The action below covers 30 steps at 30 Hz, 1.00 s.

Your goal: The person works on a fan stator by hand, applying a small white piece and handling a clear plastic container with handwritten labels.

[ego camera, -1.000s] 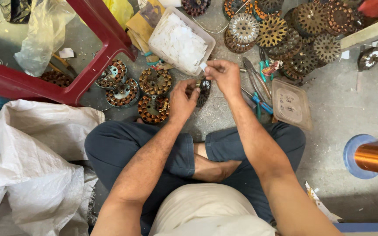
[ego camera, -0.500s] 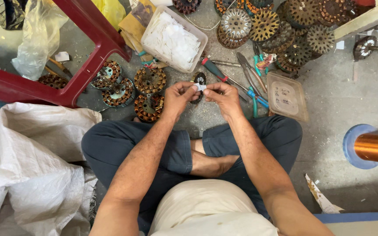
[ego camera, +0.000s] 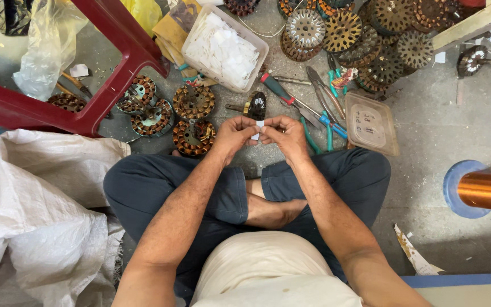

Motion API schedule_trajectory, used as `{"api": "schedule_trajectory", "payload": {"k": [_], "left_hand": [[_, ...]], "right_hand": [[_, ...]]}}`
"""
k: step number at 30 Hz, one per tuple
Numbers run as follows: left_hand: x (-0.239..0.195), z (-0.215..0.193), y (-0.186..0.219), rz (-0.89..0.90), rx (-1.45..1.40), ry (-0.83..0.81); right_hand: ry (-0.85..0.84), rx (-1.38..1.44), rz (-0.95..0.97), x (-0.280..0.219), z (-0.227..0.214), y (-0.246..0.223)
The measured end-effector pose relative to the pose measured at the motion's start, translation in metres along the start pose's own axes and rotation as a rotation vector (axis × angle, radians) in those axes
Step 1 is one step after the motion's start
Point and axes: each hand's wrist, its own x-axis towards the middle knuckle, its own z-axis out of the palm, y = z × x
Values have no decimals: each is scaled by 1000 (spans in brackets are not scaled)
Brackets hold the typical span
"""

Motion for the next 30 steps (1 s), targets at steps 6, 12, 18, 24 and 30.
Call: {"api": "schedule_trajectory", "payload": {"k": [6,12,18,24,30], "left_hand": [[-3,2,-1,66,222,-61],[0,3,-2,54,255,-121],[0,2,2,-3,237,-147],[-3,8,4,-35,192,-130],[0,-1,15,-127,17,-91]], "right_hand": [[36,-80,41,0,-1,-3],[6,-35,107,-4,2,-8],[-95,-46,77,-8,-3,-7],[-73,-85,25,-1,-10,11],[-267,-222,-155,-8,-3,-12]]}}
